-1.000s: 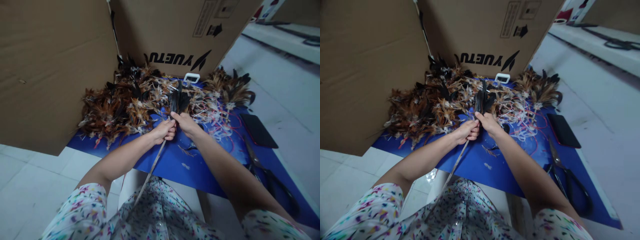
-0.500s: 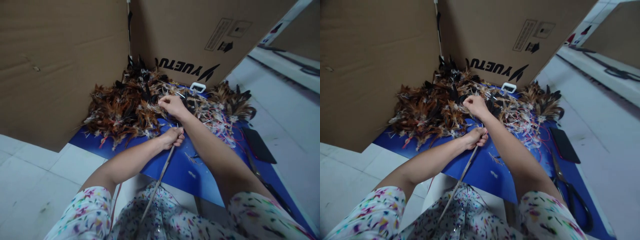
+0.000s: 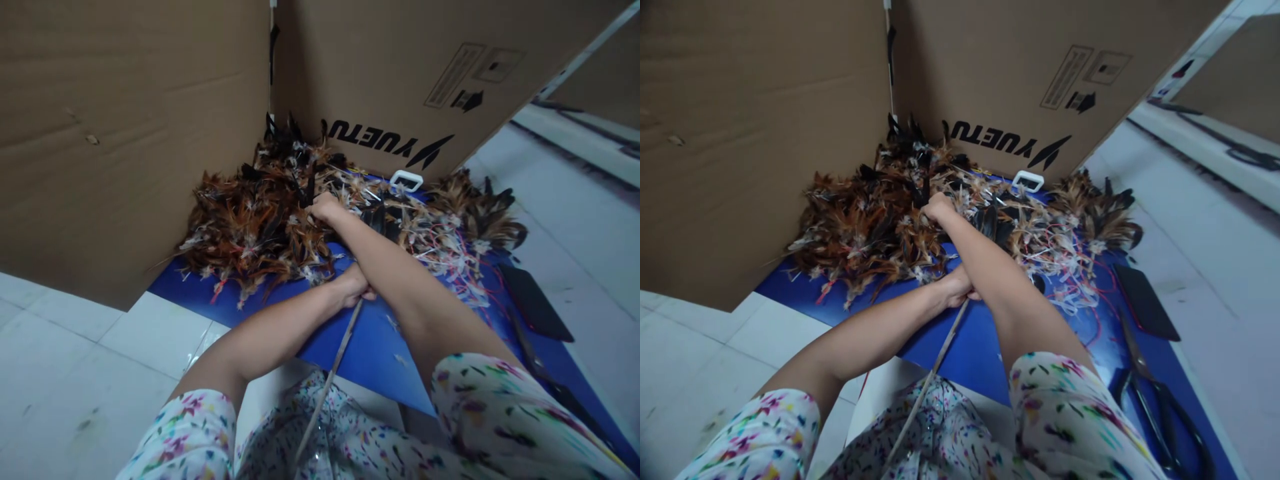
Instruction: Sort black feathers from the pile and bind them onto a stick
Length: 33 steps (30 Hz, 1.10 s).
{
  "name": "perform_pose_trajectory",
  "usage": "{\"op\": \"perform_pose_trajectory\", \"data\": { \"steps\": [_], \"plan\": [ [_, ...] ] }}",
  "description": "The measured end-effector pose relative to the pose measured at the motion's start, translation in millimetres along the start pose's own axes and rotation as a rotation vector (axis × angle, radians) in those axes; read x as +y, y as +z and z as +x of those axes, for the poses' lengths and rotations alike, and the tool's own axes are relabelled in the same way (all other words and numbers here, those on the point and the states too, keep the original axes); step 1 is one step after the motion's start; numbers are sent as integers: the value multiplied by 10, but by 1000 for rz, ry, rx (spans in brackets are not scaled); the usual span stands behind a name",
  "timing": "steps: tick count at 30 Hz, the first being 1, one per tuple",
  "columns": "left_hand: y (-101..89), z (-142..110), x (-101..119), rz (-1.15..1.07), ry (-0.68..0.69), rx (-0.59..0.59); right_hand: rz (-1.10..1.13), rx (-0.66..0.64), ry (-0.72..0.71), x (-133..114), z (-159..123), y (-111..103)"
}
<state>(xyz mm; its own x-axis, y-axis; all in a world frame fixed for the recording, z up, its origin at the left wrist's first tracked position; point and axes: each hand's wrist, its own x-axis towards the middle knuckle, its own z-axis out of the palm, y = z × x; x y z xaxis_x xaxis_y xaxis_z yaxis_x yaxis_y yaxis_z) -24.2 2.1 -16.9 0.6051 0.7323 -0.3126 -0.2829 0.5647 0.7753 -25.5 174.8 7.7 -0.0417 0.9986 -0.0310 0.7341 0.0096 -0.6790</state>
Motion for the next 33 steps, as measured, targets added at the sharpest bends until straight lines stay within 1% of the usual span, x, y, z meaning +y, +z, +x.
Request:
{"op": "perform_pose_trajectory", "data": {
  "steps": [3,6,11,14,17,19,22,25,29,33],
  "plan": [
    [12,-26,33,-22,-31,8,25,64,77,-30,-61,-48],
    [20,-30,51,-41,-72,-5,125,122,79,-129,-143,-192],
    [-6,-4,49,-47,-84,-13,559,213,18,-292,-238,-540],
    [-20,-14,57,-45,-87,-5,669,234,-31,-347,-334,-763],
    [-30,-22,67,-58,-95,-10,753,262,-61,-331,-494,-974],
    [-38,-15,73,-80,-94,-4,773,265,-91,-266,-633,-1099],
    [-55,4,88,-109,-68,16,780,248,-129,-95,-886,-1250],
    [-69,9,113,-125,-23,37,789,258,-118,120,-1182,-1341],
    [-71,-4,150,-139,6,16,822,267,-41,395,-1579,-1357],
    [-46,-28,177,-110,30,4,916,259,39,625,-1842,-1255]
  ]
}}
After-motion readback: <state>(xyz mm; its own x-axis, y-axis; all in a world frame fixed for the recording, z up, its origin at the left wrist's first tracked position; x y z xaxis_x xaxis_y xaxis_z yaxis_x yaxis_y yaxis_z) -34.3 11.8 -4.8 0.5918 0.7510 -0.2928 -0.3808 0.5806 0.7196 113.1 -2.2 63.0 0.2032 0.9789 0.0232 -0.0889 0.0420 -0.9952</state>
